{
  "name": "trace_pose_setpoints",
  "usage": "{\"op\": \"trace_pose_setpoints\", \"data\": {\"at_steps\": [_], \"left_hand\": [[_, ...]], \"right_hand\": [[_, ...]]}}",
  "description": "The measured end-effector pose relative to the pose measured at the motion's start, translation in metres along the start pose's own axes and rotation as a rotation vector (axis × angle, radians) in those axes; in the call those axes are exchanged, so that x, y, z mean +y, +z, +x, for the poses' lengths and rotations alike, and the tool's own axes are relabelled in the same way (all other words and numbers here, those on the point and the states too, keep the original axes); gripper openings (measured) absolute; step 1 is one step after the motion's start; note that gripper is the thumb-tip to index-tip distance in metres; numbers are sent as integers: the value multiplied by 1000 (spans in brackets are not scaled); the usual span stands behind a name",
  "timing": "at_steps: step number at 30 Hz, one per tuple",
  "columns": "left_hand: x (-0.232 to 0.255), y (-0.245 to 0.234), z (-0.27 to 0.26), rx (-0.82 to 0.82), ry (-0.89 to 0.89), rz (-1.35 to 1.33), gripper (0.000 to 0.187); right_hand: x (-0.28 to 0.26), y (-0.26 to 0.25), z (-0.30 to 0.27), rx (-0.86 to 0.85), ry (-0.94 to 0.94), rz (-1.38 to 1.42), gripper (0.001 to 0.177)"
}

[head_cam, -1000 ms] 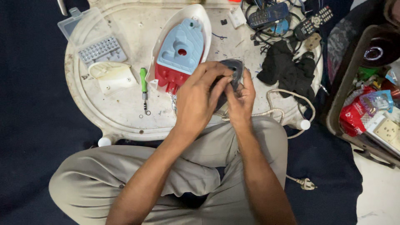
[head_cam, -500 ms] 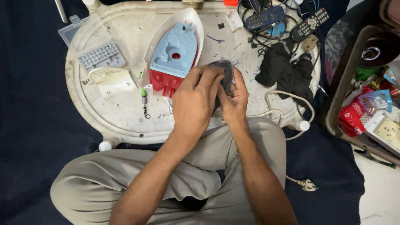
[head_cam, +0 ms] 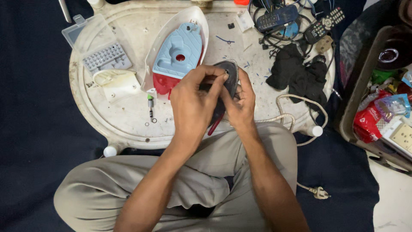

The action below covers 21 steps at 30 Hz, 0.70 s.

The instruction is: The person uses a green-handled screwdriver to adjust internal components and wires inside a disassembled electric iron. They manipulate the internal parts and then place the iron's top casing back onto the base.

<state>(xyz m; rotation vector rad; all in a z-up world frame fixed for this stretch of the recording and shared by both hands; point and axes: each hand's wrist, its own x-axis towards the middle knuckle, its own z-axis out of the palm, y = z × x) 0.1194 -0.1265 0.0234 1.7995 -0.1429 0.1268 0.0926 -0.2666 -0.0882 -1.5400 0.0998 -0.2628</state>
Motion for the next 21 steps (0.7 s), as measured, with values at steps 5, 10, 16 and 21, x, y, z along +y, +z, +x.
{"op": "trace_pose_setpoints", "data": {"at_steps": [5, 10, 16, 21], "left_hand": [[0, 0, 1, -28, 66, 66, 15], [0, 1, -1, 3, 103, 80, 15], [2, 3, -5, 32, 73, 68, 15], [5, 4, -5, 52, 38, 88, 16]], "right_hand": [[-3, 1, 1, 5, 9, 51, 56], [-4, 0, 1, -4, 9, 41, 56], [-5, 0, -2, -1, 12, -12, 56], [2, -2, -3, -2, 28, -3, 57]]}}
